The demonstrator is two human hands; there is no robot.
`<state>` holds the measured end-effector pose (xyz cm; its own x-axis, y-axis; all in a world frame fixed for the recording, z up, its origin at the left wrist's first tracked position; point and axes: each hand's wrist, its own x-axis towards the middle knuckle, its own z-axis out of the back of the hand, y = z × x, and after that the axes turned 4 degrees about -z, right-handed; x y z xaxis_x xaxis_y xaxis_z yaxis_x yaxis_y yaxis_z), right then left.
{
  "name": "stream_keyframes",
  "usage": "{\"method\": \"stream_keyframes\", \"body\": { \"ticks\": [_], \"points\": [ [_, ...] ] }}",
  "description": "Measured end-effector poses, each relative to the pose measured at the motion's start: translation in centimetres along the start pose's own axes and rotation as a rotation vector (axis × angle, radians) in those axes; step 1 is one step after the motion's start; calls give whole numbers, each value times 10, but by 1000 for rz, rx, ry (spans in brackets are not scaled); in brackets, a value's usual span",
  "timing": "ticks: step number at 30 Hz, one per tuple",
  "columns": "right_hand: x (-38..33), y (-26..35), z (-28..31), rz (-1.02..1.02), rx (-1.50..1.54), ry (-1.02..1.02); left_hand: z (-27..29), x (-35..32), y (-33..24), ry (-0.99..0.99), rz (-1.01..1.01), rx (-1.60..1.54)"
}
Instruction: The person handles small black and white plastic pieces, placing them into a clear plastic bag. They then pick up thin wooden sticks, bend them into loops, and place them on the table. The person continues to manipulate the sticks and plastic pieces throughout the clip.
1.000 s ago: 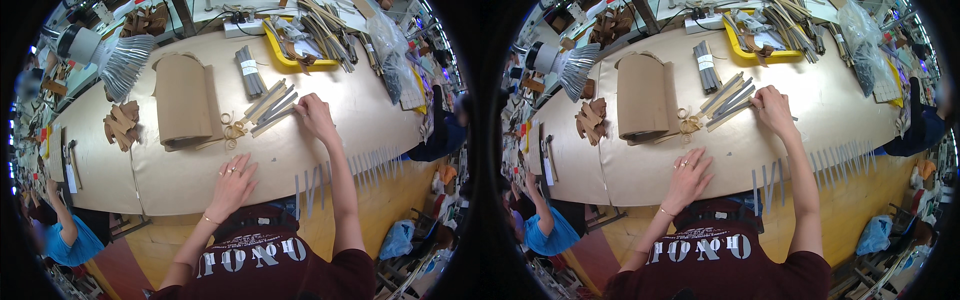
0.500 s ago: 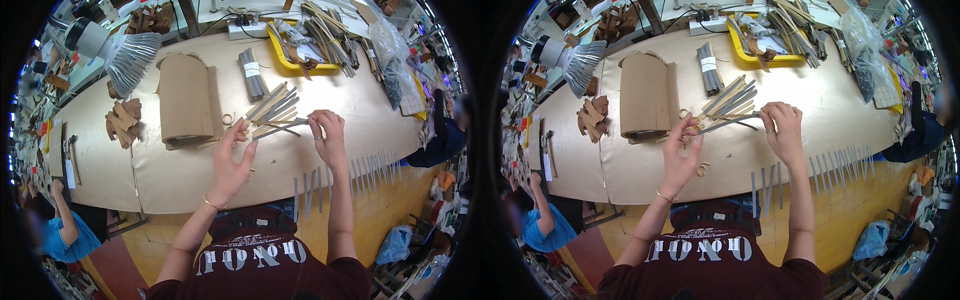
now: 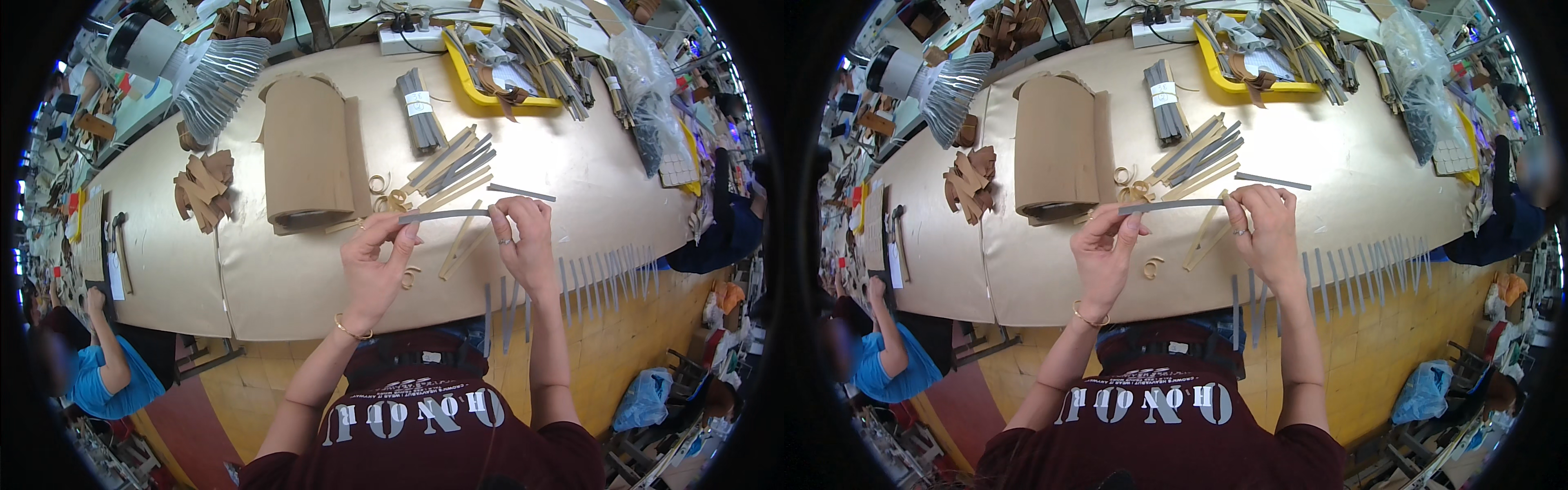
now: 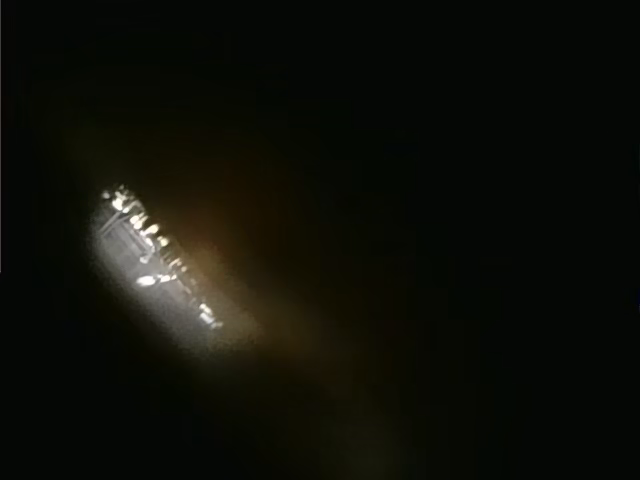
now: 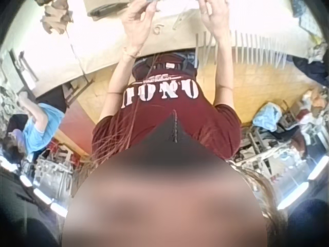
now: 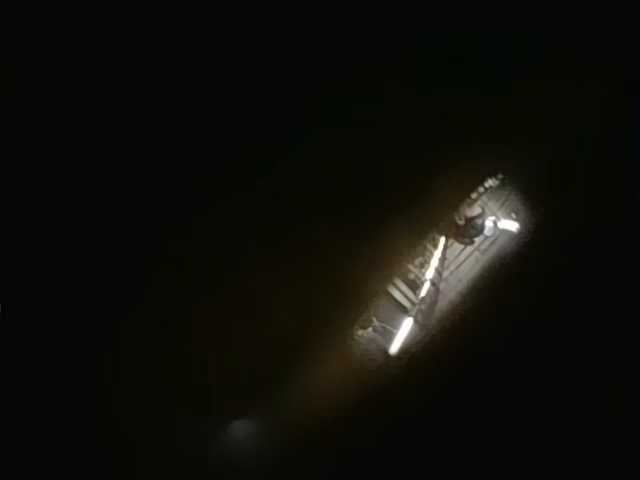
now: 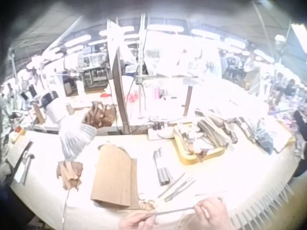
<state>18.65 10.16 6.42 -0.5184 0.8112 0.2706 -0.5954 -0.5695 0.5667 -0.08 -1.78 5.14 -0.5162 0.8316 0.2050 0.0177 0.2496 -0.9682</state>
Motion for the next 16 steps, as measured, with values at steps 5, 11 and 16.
{"method": "stream_keyframes", "body": {
  "ticks": [5, 11, 16],
  "points": [
    [-3, 22, 0, -33, 35, -39, 4, -4, -11, -109, -173, 59],
    [-23, 72, 24, -166, 423, -28, 16, 1, -33, 74, -883, 851],
    [-33, 102, 28, -159, 569, 43, 12, -1, -37, 161, -909, 969]
  ]
}}
